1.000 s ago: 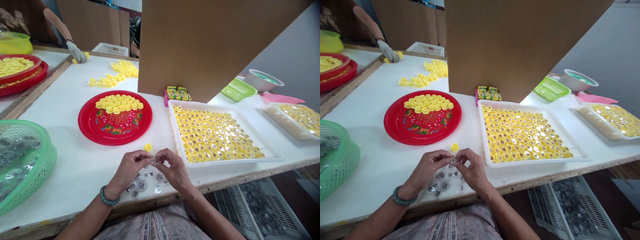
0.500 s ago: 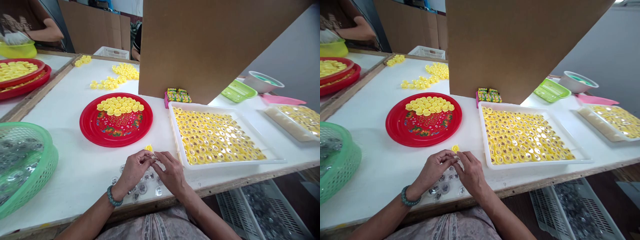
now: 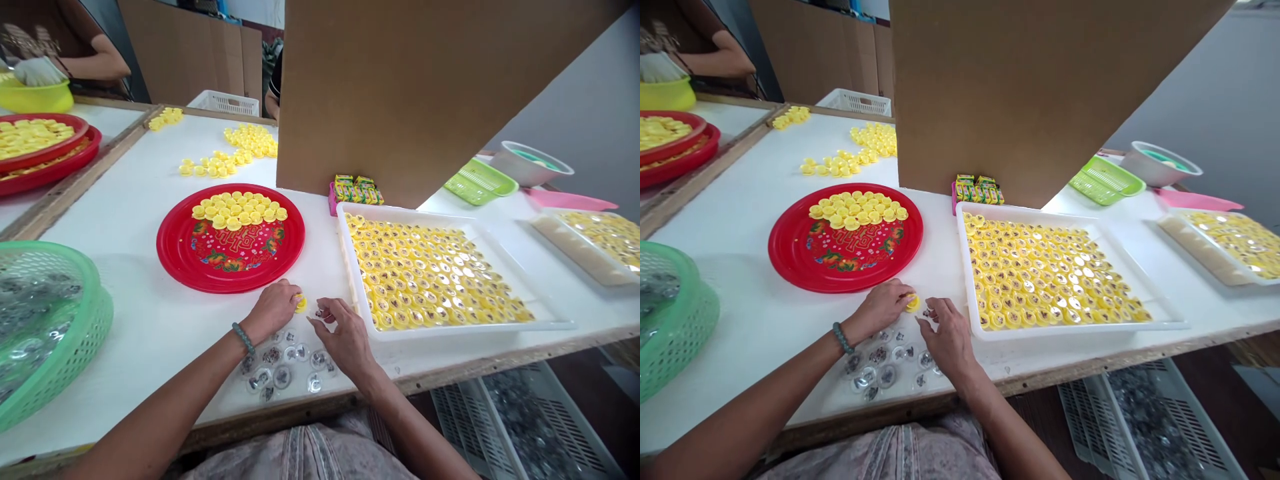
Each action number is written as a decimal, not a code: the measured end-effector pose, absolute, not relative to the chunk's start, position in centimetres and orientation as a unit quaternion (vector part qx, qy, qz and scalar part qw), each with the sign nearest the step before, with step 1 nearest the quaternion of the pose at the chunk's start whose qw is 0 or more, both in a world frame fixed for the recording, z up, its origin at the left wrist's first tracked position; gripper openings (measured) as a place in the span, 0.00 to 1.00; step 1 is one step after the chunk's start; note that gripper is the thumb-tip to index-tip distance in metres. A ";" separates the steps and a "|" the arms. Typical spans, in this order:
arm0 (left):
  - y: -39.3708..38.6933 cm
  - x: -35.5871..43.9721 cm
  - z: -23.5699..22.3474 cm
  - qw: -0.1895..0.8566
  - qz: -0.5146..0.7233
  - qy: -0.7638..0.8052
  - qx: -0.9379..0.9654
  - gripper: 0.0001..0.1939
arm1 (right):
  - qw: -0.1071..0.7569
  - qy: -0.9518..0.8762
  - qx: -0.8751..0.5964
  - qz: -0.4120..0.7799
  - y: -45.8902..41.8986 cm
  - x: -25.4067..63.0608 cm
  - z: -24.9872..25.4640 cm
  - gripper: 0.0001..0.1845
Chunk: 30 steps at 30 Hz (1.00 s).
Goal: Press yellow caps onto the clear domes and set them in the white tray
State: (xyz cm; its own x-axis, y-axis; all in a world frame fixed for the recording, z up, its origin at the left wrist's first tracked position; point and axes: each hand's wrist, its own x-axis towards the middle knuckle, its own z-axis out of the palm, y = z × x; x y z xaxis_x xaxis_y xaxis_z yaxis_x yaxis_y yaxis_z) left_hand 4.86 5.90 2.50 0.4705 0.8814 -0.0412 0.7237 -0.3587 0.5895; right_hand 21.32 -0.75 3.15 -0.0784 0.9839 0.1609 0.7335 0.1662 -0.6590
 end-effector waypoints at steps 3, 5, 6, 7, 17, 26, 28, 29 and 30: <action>4.7 5.1 2.5 0.304 0.155 0.566 0.750 0.12 | 0.301 -0.710 -0.594 0.230 -0.5 21.4 3.0 0.12; 4.2 5.2 2.3 0.348 0.176 0.590 0.707 0.13 | 0.305 -0.713 -0.585 0.238 -0.3 21.5 2.7 0.13; 4.0 5.1 2.1 0.378 0.191 0.595 0.683 0.13 | 0.303 -0.718 -0.579 0.239 -0.1 21.6 2.5 0.13; 3.9 5.1 1.8 0.411 0.208 0.597 0.657 0.13 | 0.299 -0.726 -0.573 0.235 0.0 21.7 2.4 0.14; 3.9 4.9 -0.1 0.548 0.311 0.561 0.538 0.11 | 0.136 -0.844 -0.485 0.182 2.6 21.6 3.5 0.14; 4.3 5.1 0.0 0.569 0.318 0.543 0.530 0.10 | 0.112 -0.871 -0.445 0.176 3.7 21.6 2.9 0.13; 4.3 5.1 -0.2 0.591 0.320 0.537 0.510 0.11 | 0.105 -0.877 -0.440 0.164 3.8 21.6 2.7 0.12; 4.3 5.1 -0.2 0.602 0.319 0.533 0.502 0.11 | 0.101 -0.880 -0.437 0.154 3.8 21.6 2.6 0.12; 4.3 5.1 -0.3 0.611 0.318 0.529 0.495 0.12 | 0.097 -0.884 -0.434 0.142 3.8 21.7 2.5 0.11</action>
State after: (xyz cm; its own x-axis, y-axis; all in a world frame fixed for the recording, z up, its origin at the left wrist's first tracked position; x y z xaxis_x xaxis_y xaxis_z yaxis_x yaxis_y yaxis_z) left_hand 5.07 4.32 -0.26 0.2378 0.9128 -0.3320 0.1355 0.3073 0.9419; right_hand 21.68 3.76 2.54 -0.6049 0.7948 0.0483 0.7398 0.5834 -0.3354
